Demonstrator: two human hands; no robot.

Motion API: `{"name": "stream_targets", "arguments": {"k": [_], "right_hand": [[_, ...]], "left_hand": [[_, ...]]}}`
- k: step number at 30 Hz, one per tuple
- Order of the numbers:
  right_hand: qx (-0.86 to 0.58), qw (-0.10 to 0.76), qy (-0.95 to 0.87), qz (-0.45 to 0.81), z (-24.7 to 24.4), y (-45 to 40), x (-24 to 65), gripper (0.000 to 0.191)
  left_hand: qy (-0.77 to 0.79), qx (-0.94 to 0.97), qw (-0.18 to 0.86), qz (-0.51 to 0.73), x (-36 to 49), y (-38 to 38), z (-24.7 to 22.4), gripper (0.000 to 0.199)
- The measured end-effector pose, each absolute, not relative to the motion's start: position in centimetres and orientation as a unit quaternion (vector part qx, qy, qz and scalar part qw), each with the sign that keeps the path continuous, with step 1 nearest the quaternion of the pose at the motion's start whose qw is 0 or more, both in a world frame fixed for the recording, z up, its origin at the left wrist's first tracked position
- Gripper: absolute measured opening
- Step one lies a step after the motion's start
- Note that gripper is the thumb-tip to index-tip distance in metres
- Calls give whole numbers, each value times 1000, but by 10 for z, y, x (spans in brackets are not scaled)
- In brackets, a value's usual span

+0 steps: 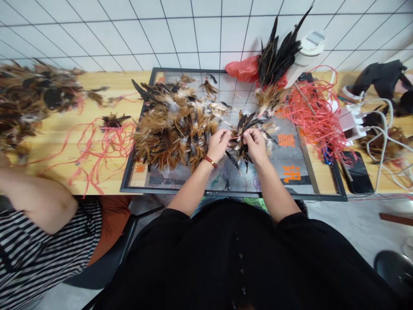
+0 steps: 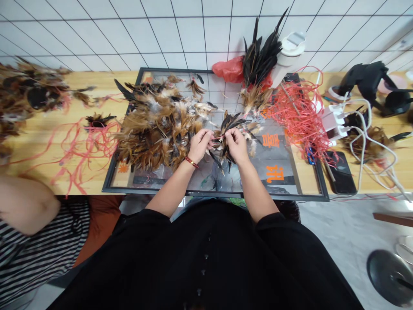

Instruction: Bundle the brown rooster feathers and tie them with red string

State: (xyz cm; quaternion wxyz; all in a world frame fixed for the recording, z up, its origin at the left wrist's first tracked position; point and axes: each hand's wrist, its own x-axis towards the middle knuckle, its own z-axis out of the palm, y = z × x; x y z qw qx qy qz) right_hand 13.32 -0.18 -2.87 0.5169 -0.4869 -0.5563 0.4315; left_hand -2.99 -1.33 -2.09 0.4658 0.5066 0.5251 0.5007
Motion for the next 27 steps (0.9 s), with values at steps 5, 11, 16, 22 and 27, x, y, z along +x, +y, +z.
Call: {"name": "stream_targets", "arguments": {"k": [5,11,16,22,27], "right_hand": [[-488,518,-549,439,-30,-2,133,53],[-492,499,-579,418,-36,0,135,47],[-476,488,-603,415,-40,1,136,44],[-488,492,-591,412,-41,1,136,42],[-494,487,-584,421,-39,-1,135,37]], "left_hand": [[507,637,357,458,-31,-14,-21,38],[448,686,269,506,-26,-20,-20,36],[394,665,388,502,-22,-23,-16,45],[408,516,538,528,-20,-23,-14,49],[403,455,572,552,-19,-21,-16,43]]}}
